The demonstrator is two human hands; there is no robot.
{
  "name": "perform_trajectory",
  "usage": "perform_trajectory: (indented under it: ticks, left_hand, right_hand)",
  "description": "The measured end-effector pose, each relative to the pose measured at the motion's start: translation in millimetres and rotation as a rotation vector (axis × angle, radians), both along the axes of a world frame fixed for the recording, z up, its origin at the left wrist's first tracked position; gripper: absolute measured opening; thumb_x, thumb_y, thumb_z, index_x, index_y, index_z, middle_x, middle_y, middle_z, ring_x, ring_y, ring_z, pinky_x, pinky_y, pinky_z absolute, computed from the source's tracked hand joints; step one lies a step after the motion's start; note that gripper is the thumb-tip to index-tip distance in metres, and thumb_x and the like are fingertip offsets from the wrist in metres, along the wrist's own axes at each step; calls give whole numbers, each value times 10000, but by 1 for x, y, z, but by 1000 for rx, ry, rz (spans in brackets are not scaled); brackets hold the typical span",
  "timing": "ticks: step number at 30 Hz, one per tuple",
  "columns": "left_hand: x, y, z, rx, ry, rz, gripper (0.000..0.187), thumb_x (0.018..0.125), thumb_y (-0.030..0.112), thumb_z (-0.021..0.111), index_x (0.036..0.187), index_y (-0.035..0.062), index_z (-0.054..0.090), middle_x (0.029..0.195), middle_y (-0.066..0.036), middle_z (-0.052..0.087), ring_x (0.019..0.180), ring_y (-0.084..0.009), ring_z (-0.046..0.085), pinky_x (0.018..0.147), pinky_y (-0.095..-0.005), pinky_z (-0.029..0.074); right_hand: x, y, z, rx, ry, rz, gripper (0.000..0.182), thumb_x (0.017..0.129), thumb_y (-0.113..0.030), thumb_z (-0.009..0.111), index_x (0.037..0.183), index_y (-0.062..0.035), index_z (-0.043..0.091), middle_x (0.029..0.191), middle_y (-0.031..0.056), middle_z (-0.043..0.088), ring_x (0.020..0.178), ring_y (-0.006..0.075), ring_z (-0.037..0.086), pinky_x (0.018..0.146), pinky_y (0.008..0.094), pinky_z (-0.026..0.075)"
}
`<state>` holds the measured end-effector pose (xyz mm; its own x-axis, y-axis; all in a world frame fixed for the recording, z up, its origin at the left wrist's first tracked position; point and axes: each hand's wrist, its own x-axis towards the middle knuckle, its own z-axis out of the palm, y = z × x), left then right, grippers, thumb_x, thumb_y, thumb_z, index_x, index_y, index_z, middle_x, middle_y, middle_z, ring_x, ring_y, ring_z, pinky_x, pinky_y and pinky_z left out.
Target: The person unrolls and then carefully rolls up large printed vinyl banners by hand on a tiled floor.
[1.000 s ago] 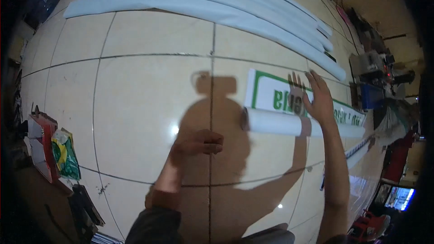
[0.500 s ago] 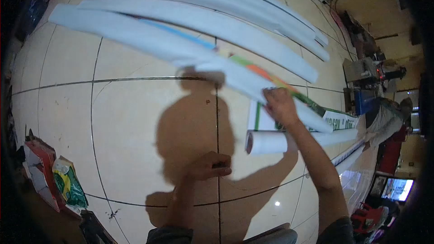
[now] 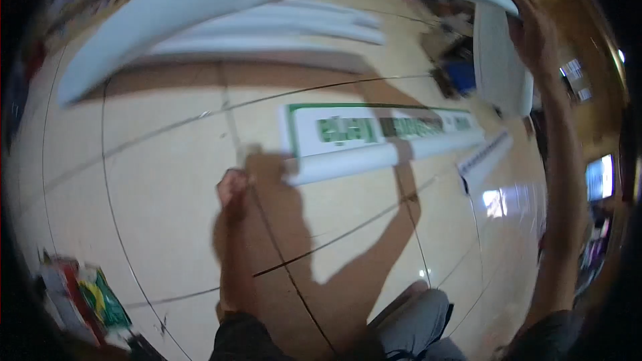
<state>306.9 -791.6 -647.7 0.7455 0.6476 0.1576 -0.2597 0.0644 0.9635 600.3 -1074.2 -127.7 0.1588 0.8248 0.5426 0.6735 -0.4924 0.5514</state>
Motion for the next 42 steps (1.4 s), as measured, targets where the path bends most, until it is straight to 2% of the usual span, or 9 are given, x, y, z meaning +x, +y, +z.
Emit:
perform_trajectory:
  ticks: [2,4,8,10,23,27,34,39,42]
  left_hand:
    - [2,-11,27,368,-19,109,306,870,315,608,770,35,535,670,21,475,596,-49,417,517,-208,342]
    - [10,-9,2,-218,-86,36,251,858,280,599,838,31,569,637,23,477,515,-47,412,453,-177,306]
    - [21,-57,53,-304,-259,-40,823,844,674,465,1340,20,416,1192,-182,579,991,-273,606,829,-403,510]
    - [-13,-140,153,-940,-681,-181,977,771,806,365,1396,54,368,1385,-176,447,1255,-371,445,1072,-541,330]
    - [-42,-488,362,-976,-338,-602,591,865,436,494,1322,64,454,1307,-157,509,1185,-352,494,1004,-531,392]
    - [-8,-614,570,-798,-599,-945,472,926,361,444,1233,9,507,1203,-168,560,1117,-341,538,983,-491,431]
    - [-208,-774,881,-155,-1284,-1287,444,942,343,444,1224,6,508,1060,-152,597,933,-283,593,831,-432,488]
    - [-301,-813,811,328,-1684,-902,378,929,286,535,1191,13,546,963,-97,634,822,-193,617,741,-316,506]
    - [-295,-790,626,225,-815,-2194,577,935,470,502,1244,-17,520,958,-118,654,860,-177,642,795,-310,506]
  right_hand:
    - [-70,-66,61,-89,-84,-75,388,805,1,610,1177,-108,598,1060,121,649,931,281,642,796,376,543]
    - [-143,-131,103,-128,-67,-17,190,839,-3,629,1027,-7,654,998,150,660,894,248,651,771,314,577]
    - [-280,-316,122,-238,-397,-355,284,828,-87,615,1108,-124,634,1067,67,653,972,226,625,825,360,508]
    - [-362,-399,107,-135,-287,-497,306,806,-79,620,1109,-117,626,1062,60,654,967,232,620,829,374,492]
    - [-867,-728,-151,382,-211,-1809,479,746,-76,642,1216,-151,583,1217,51,580,1103,252,524,988,512,364]
    - [-804,-746,-153,977,212,-1929,599,718,-116,673,1294,-119,509,1290,123,544,1209,336,466,1053,477,276]
    - [-585,-640,87,1186,-519,-727,922,741,-337,752,1441,-10,248,1401,235,394,1244,397,446,1009,435,394]
    - [-655,-683,235,1444,-647,-578,618,675,-309,790,1137,6,528,1020,188,629,878,252,630,805,388,506]
    - [-707,-717,239,1752,-506,99,596,651,-254,854,1034,117,588,992,161,654,859,256,641,785,388,513]
